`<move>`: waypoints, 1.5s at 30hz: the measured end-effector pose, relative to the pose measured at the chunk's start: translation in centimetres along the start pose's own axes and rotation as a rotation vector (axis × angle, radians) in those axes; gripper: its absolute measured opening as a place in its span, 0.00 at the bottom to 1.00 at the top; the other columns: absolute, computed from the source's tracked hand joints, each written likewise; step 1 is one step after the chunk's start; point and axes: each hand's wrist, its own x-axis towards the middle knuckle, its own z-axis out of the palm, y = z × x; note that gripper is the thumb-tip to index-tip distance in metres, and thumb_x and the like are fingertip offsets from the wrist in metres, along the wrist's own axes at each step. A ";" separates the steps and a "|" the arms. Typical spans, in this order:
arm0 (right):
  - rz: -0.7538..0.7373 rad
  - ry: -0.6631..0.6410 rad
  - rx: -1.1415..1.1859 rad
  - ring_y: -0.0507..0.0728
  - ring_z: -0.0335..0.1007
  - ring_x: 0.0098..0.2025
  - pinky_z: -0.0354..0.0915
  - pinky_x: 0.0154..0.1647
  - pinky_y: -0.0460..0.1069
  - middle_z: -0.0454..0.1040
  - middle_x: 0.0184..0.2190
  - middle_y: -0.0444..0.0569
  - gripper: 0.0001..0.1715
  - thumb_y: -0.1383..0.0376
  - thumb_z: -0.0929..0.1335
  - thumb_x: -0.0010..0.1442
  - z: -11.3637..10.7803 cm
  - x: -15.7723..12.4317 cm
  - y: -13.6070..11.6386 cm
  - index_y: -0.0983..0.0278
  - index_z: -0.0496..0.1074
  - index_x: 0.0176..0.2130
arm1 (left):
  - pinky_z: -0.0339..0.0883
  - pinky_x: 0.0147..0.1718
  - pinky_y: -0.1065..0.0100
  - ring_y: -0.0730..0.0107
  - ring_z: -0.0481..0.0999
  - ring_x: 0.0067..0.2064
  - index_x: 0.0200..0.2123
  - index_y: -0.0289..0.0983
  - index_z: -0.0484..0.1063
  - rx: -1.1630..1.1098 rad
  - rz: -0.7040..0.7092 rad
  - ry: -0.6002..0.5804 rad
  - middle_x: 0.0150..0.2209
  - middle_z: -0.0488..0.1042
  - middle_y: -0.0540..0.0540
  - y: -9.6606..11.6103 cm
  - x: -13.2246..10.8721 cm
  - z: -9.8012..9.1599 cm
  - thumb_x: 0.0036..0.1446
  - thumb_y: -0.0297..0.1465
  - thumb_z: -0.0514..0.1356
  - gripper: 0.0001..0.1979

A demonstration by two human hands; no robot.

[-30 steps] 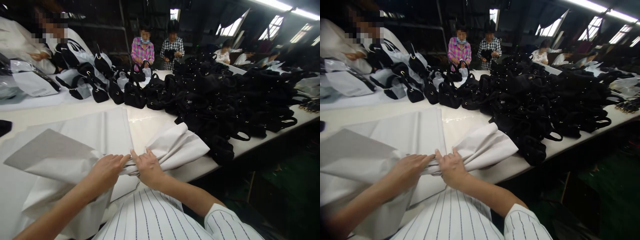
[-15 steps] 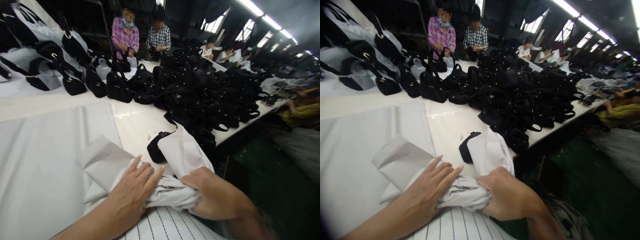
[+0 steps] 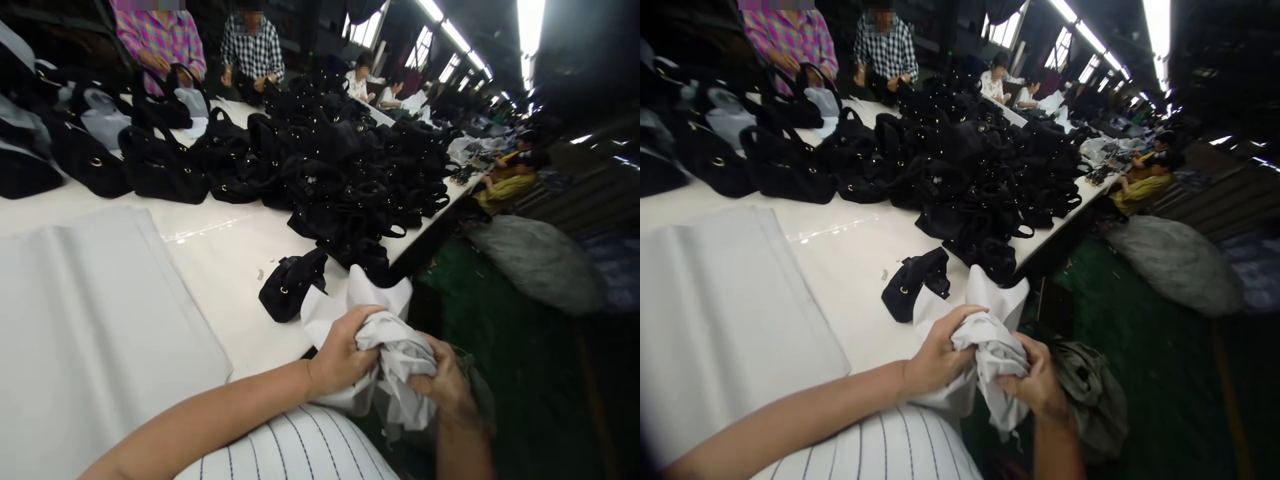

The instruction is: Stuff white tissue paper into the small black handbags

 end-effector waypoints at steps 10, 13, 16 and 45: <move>-0.368 -0.410 0.053 0.65 0.58 0.62 0.53 0.65 0.61 0.61 0.61 0.54 0.67 0.59 0.81 0.36 5.5 3.2 -0.5 0.57 0.48 0.65 | 0.67 0.47 0.66 0.67 0.73 0.47 0.51 0.41 0.65 -0.066 -0.239 0.358 0.47 0.73 0.47 -2.2 1.1 -0.5 0.54 0.25 0.58 0.20; -0.367 -0.464 0.038 0.65 0.62 0.60 0.56 0.63 0.61 0.67 0.56 0.53 0.63 0.59 0.81 0.34 5.8 4.6 -0.6 0.59 0.55 0.63 | 0.67 0.47 0.67 0.68 0.73 0.47 0.53 0.42 0.65 -0.003 -0.186 0.339 0.48 0.73 0.48 -1.7 1.4 -1.2 0.54 0.24 0.59 0.22; -0.387 -0.504 -0.026 0.63 0.69 0.52 0.63 0.59 0.59 0.73 0.49 0.51 0.49 0.60 0.81 0.34 6.4 6.1 -0.6 0.61 0.67 0.54 | 0.67 0.46 0.67 0.68 0.74 0.46 0.52 0.42 0.65 0.008 -0.198 0.358 0.49 0.72 0.48 -1.5 2.0 -1.2 0.54 0.23 0.58 0.22; -0.854 -0.173 -0.773 0.63 0.70 0.41 0.65 0.44 0.55 0.74 0.42 0.56 0.28 0.64 0.63 0.58 12.9 10.4 -1.6 0.68 0.60 0.57 | 0.68 0.47 0.61 0.59 0.73 0.48 0.48 0.41 0.69 0.946 -0.566 0.215 0.50 0.66 0.43 -16.4 -4.1 -13.9 0.51 0.30 0.56 0.18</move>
